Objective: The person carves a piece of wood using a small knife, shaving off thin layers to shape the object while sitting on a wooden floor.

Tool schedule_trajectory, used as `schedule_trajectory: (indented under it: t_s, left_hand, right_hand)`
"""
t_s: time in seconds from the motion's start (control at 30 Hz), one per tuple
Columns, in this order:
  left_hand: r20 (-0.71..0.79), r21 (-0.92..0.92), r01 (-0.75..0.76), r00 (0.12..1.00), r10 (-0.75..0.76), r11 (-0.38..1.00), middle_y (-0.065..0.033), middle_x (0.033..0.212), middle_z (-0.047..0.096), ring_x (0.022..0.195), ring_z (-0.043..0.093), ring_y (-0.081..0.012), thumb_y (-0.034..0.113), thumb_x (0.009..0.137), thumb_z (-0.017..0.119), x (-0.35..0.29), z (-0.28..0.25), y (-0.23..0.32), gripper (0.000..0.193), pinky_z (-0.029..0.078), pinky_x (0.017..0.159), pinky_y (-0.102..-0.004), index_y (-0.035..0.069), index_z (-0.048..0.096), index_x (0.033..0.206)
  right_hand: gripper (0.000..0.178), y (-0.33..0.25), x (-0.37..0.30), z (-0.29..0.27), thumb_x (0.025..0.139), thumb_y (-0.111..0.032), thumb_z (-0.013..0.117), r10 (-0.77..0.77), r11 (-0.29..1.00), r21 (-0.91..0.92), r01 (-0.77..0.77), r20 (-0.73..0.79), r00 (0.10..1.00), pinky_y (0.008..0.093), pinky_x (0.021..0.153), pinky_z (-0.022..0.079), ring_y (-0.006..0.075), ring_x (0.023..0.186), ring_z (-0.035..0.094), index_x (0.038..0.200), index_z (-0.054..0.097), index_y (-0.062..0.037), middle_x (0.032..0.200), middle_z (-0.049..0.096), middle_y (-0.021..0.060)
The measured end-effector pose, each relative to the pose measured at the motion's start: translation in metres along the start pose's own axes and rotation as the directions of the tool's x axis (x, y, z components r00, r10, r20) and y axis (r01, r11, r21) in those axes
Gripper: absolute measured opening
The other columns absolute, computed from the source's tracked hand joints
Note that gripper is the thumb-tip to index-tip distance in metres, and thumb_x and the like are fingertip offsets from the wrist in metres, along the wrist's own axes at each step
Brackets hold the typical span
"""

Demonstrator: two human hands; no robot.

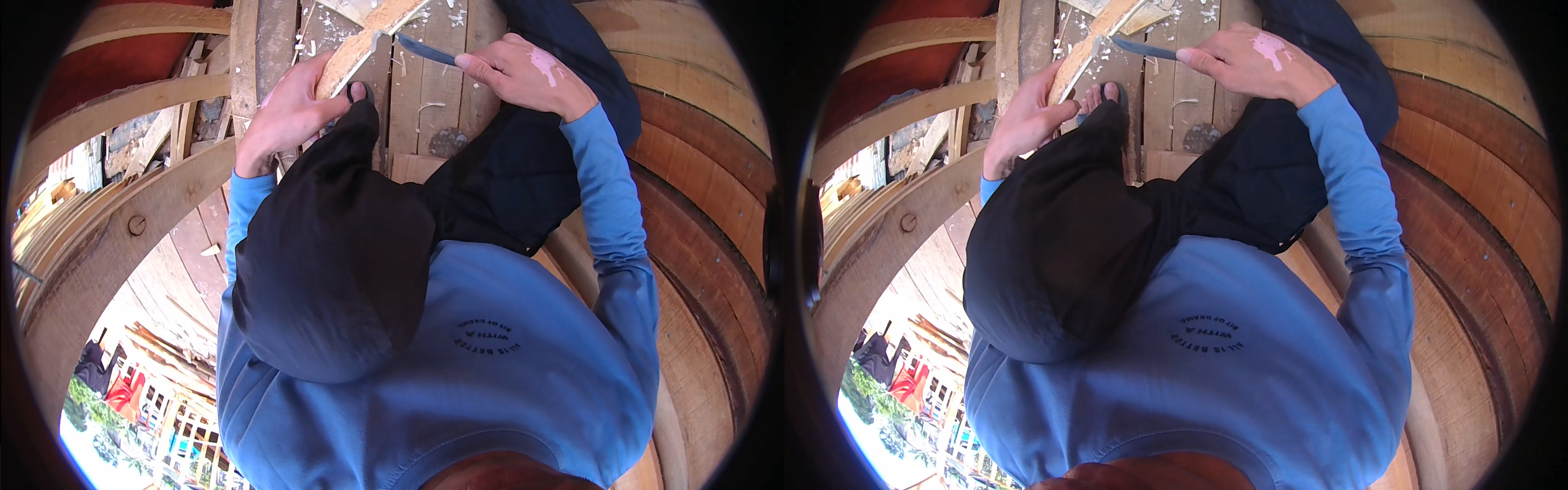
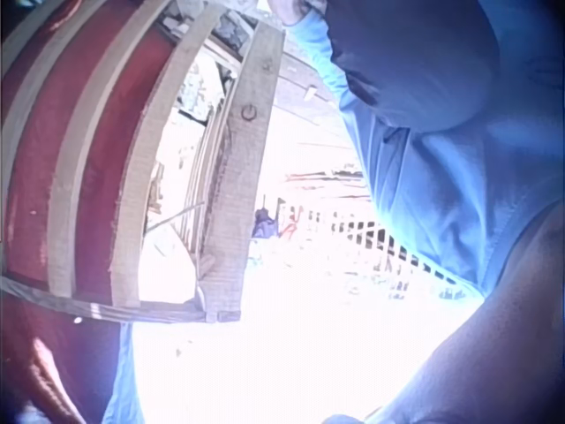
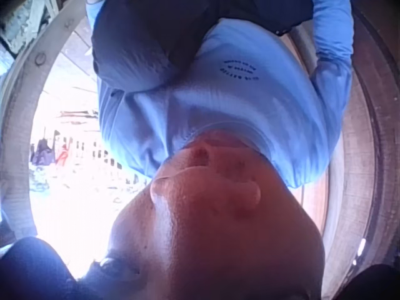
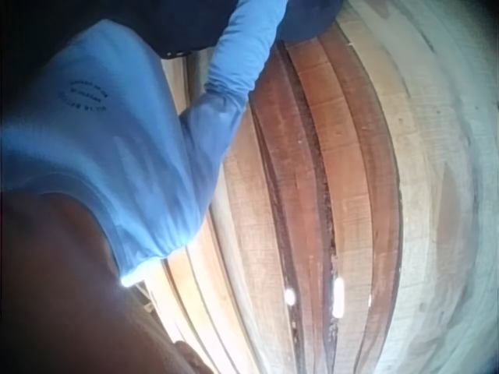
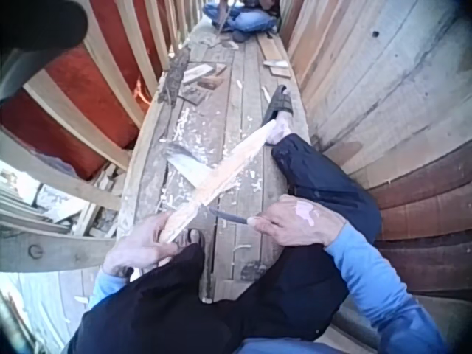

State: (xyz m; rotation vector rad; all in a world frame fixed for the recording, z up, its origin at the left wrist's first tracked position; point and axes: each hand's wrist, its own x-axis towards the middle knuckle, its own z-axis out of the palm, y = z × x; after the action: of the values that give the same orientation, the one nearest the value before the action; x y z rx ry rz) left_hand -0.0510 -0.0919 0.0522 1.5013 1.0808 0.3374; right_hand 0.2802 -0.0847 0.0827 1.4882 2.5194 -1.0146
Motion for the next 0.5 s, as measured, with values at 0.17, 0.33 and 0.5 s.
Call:
schedule_trajectory:
  t_s: [0.17, 0.33, 0.5]
  left_hand:
    - [-0.021, 0.002, 0.162, 0.987, -0.162, 0.987, 0.0008, 0.089, 0.066, 0.052, 0.047, -0.0035, 0.004, 0.085, 0.059, -0.007, -0.005, 0.022, 0.056, 0.036, 0.043, -0.022, 0.0, 0.054, 0.141]
    - [-0.046, -0.027, 0.157, 0.986, -0.159, 0.987, -0.0009, 0.084, 0.068, 0.051, 0.052, -0.0065, 0.014, 0.089, 0.066, -0.004, -0.005, 0.021, 0.048, 0.041, 0.044, -0.0241, 0.002, 0.058, 0.135]
    - [-0.193, 0.017, 0.196, 0.963, -0.189, 0.98, -0.0035, 0.082, 0.074, 0.064, 0.066, -0.0079, 0.02, 0.091, 0.073, -0.002, 0.005, 0.033, 0.035, 0.049, 0.049, -0.0258, 0.001, 0.061, 0.119]
  right_hand:
    - [0.06, -0.001, 0.001, 0.003, 0.108, -0.052, 0.044, 0.041, 0.998, 0.054, -0.044, 0.056, 0.998, 0.0513, 0.083, 0.054, 0.0446, 0.085, 0.068, 0.101, 0.076, -0.0013, 0.082, 0.069, 0.0256]
    - [0.065, 0.008, 0.004, 0.018, 0.106, -0.055, 0.045, 0.165, 0.978, 0.11, -0.177, 0.115, 0.98, 0.052, 0.081, 0.052, 0.0453, 0.085, 0.067, 0.097, 0.075, 0.0013, 0.081, 0.067, 0.0274]
    - [0.059, 0.028, 0.011, 0.064, 0.103, -0.051, 0.056, 0.375, 0.89, 0.293, -0.35, -0.032, 0.926, 0.0471, 0.069, 0.048, 0.033, 0.067, 0.06, 0.087, 0.065, 0.0046, 0.067, 0.059, 0.0185]
